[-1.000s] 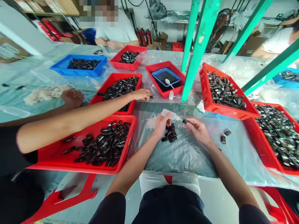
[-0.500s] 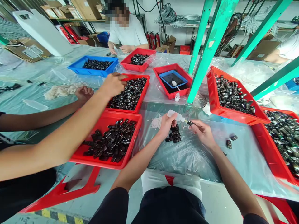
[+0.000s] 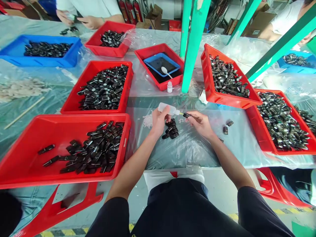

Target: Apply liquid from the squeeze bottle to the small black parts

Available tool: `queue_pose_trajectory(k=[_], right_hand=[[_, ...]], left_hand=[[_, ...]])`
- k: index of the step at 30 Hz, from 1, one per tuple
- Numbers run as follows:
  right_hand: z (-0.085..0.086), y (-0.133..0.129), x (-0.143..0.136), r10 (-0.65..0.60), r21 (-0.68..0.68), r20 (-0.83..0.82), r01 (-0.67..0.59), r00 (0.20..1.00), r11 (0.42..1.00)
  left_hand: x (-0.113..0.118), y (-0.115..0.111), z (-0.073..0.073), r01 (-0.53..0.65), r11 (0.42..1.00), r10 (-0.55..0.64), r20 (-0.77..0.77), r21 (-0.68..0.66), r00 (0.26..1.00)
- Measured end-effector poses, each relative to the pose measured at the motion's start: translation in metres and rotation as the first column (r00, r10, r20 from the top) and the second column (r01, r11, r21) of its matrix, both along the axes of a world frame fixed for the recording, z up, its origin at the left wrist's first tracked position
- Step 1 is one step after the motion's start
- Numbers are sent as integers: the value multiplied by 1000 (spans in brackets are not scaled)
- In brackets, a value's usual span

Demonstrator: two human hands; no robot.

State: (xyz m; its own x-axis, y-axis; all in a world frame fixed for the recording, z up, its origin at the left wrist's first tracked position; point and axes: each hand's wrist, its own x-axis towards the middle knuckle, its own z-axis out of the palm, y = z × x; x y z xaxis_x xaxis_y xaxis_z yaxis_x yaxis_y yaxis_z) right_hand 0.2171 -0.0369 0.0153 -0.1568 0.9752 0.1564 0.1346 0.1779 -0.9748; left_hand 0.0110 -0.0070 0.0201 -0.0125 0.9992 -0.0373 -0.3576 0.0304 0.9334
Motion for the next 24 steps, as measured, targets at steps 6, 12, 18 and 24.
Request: queue_pose_trajectory(k=[6,12,18,24], right_hand=[[-1,-1,1,8,8,28,-8,1000,1000],[-2,-1,3,12,24,41,-13,999,1000],[0,-2,4,6,15,58,-7,998,1000],[-2,-1,4,8,20,47,-9,999,1000]], left_hand=[[-1,-2,1,-8,1000,8,1,-12,1000],[-1,-2,2,-14,1000,15,-36,24,999],[-2,-2,3,-8,999,11,-61,50,998],[-4,-1,1,1,996,3,-50,85,999]])
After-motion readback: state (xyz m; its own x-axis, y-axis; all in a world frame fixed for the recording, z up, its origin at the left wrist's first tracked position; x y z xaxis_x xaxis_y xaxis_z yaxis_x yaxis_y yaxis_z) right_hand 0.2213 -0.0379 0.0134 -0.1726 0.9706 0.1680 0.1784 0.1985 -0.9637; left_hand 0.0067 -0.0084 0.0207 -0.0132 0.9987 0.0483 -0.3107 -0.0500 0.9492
